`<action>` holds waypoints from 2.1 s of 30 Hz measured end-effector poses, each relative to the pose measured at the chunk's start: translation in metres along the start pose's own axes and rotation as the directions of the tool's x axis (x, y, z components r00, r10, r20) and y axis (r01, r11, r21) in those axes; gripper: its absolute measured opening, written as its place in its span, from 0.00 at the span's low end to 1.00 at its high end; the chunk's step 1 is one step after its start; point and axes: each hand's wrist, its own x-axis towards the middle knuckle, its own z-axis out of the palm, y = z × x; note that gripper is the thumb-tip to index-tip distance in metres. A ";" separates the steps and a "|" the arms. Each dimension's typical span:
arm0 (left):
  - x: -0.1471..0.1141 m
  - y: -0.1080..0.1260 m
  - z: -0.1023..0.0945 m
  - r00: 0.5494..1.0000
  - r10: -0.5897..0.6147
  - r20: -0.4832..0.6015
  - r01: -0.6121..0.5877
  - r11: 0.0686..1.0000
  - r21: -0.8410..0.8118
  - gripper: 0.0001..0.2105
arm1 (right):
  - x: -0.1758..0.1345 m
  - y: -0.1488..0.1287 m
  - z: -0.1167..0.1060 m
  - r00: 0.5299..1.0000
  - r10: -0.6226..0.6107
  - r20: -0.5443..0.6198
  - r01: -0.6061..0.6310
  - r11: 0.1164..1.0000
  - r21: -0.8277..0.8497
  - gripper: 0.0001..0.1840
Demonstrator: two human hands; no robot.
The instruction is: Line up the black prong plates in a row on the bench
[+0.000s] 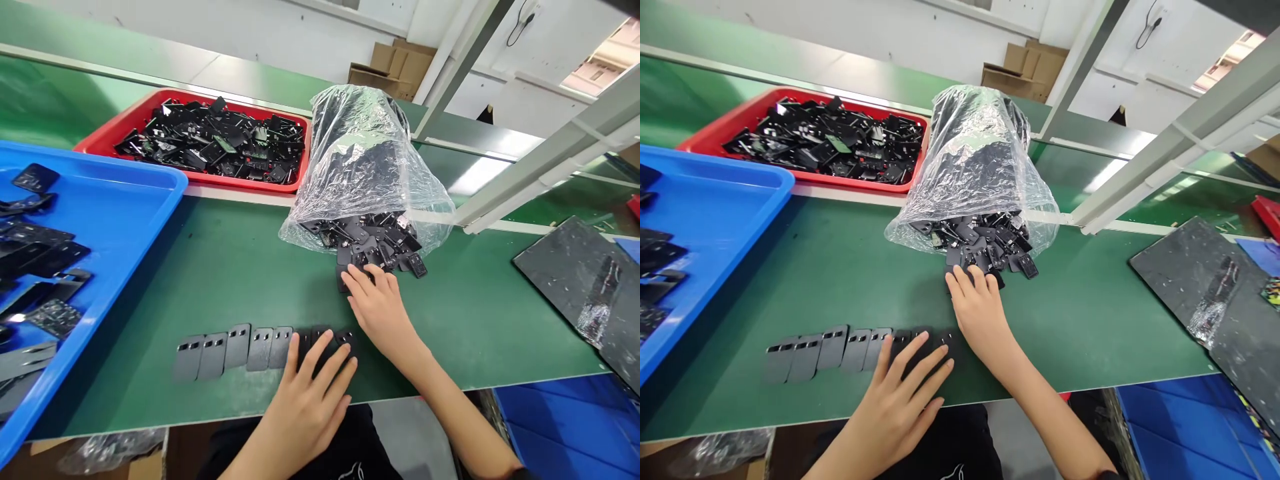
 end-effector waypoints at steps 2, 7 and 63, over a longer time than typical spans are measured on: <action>0.003 0.004 0.003 0.999 0.025 0.028 -0.026 0.999 0.031 0.16 | 0.002 0.000 0.005 0.997 -0.068 0.037 0.069 0.997 -0.023 0.16; 0.005 0.001 0.005 1.000 0.001 0.021 -0.002 1.000 0.025 0.12 | -0.034 -0.001 -0.005 0.975 -0.198 0.098 0.194 0.980 0.046 0.08; 0.033 0.018 0.014 0.999 -0.041 -0.011 0.041 0.999 0.006 0.09 | -0.074 0.044 -0.020 0.997 -0.015 0.078 -0.009 0.953 0.303 0.13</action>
